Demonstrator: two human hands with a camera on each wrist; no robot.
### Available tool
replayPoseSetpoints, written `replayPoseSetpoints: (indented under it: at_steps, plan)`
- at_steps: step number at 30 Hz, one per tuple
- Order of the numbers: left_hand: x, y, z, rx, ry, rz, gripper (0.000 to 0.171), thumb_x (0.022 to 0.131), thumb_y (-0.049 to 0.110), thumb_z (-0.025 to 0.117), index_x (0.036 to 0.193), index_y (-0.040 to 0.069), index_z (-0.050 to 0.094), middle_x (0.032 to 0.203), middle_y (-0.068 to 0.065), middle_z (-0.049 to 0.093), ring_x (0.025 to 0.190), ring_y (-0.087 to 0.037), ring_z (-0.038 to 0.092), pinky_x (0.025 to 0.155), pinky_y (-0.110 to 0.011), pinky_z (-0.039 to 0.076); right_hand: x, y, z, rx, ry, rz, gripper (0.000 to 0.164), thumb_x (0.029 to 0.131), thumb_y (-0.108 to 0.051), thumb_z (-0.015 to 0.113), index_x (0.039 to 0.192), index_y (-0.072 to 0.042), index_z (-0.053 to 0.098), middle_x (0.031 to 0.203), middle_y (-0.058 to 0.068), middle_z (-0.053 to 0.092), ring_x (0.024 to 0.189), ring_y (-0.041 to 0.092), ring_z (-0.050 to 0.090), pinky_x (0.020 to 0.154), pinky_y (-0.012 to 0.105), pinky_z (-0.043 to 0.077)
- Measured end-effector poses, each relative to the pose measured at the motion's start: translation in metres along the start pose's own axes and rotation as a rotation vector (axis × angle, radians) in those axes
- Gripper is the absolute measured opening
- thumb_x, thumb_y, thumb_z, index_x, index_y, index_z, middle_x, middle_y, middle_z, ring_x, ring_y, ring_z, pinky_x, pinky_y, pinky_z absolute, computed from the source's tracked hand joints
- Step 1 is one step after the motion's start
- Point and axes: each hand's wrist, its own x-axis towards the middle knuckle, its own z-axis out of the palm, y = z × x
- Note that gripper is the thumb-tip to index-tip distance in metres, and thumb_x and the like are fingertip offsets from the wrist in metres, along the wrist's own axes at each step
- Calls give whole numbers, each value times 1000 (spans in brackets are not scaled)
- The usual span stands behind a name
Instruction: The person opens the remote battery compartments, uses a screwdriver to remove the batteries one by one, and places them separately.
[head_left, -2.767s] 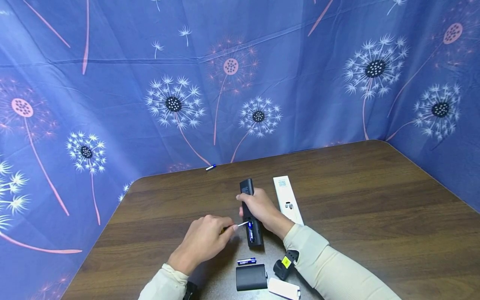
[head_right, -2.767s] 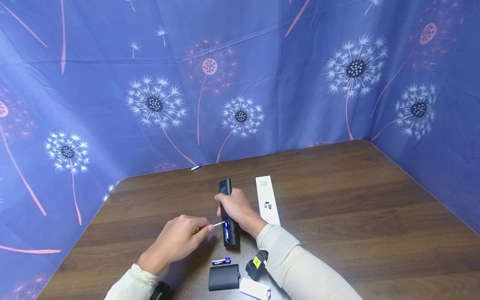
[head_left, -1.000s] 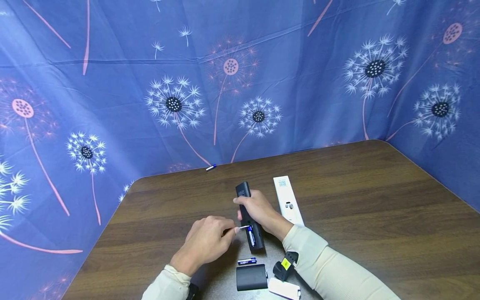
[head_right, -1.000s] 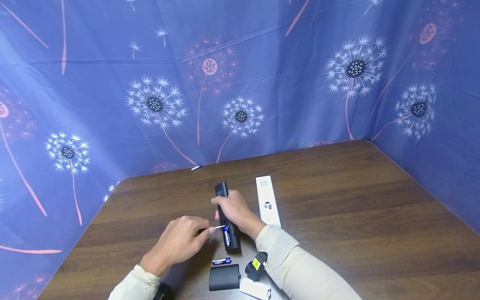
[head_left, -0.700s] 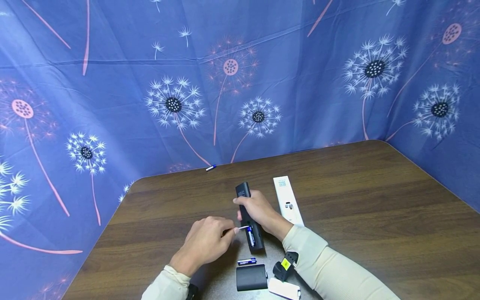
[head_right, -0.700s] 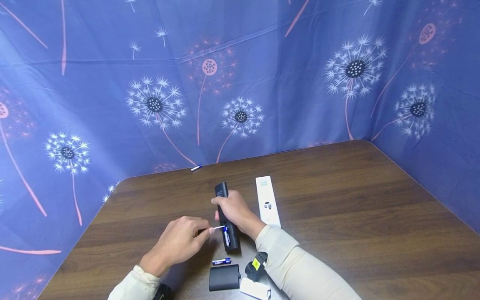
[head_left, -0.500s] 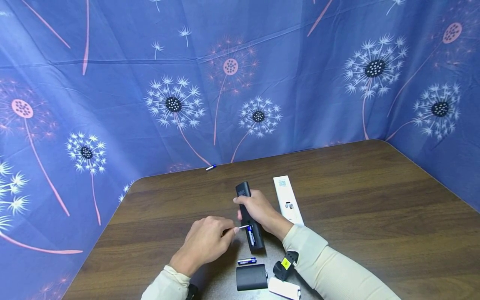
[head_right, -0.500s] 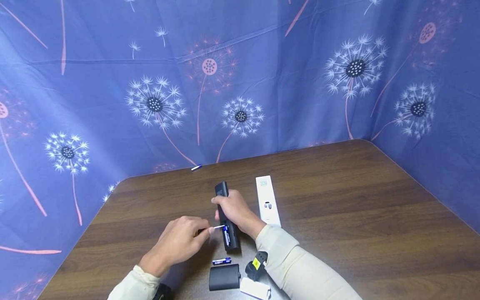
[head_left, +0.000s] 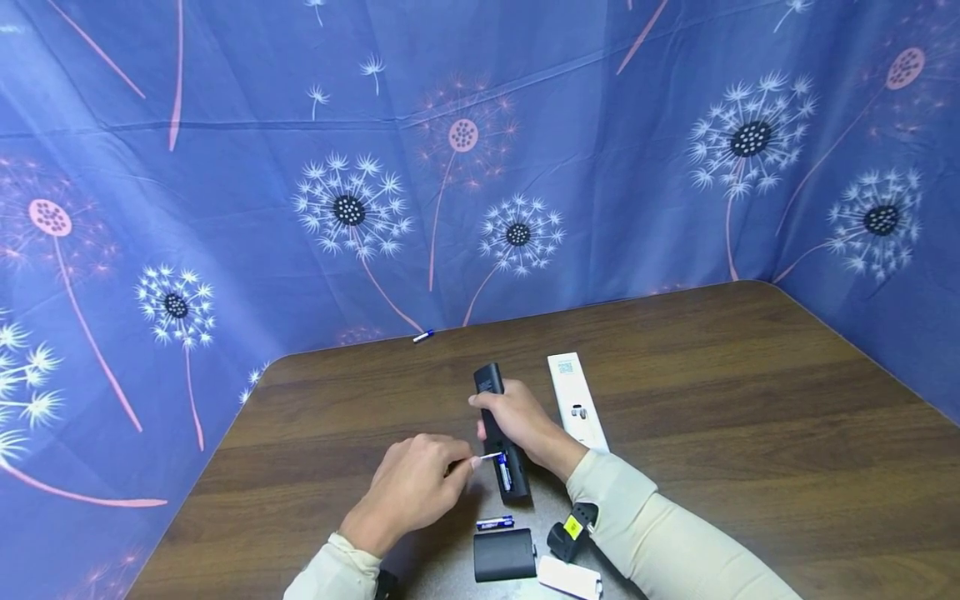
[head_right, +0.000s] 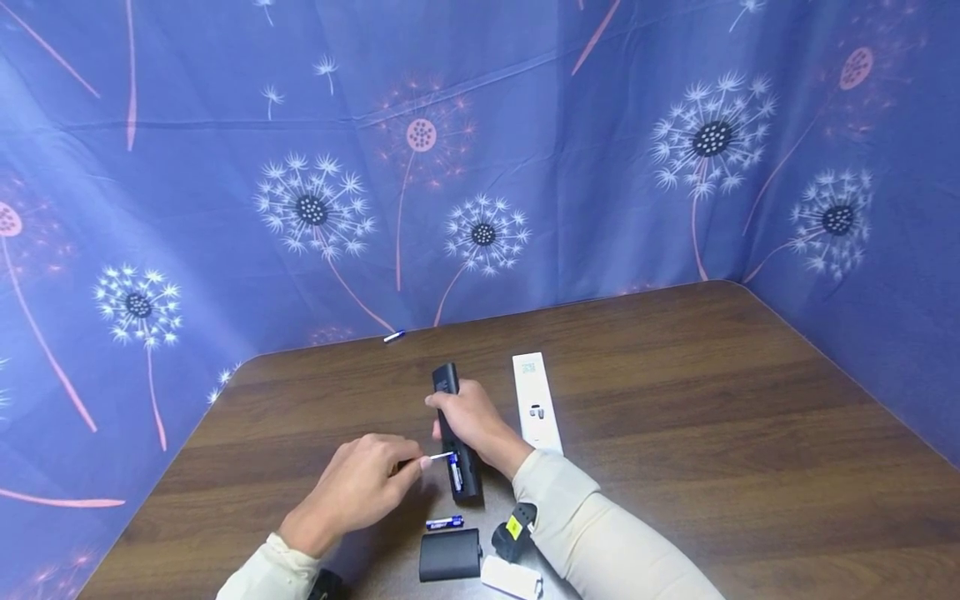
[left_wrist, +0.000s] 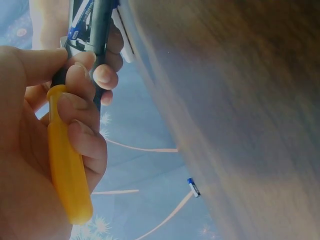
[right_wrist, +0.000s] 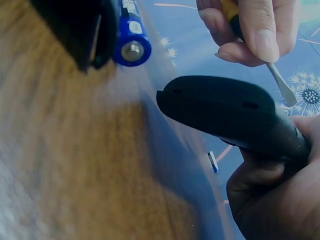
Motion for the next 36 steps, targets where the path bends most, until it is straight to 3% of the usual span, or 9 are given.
replayPoseSetpoints:
  at_steps: [23,31,36]
  plan:
    - [-5,-4,2,19,35,-5,32,95,30,67,66,31,54,62,21,42,55,1,43,48,-24,34,0,1,0,-7,-2,1,31,98,-28,56,109,1,56,72,10,63,64,20,62,66,35,51]
    - [-6,-6,1,14,19,-14,22,96,30,67,74,27,67,66,21,50,57,1,45,49,-24,37,1,0,-2,-4,11,-13,29,98,-26,57,107,1,56,72,12,64,64,21,62,65,35,51]
    - [-6,-6,1,12,11,-24,23,96,31,67,74,26,67,66,20,49,56,0,45,49,-24,36,1,-1,-2,1,25,-11,28,97,-26,58,106,1,56,72,12,64,64,21,62,65,34,51]
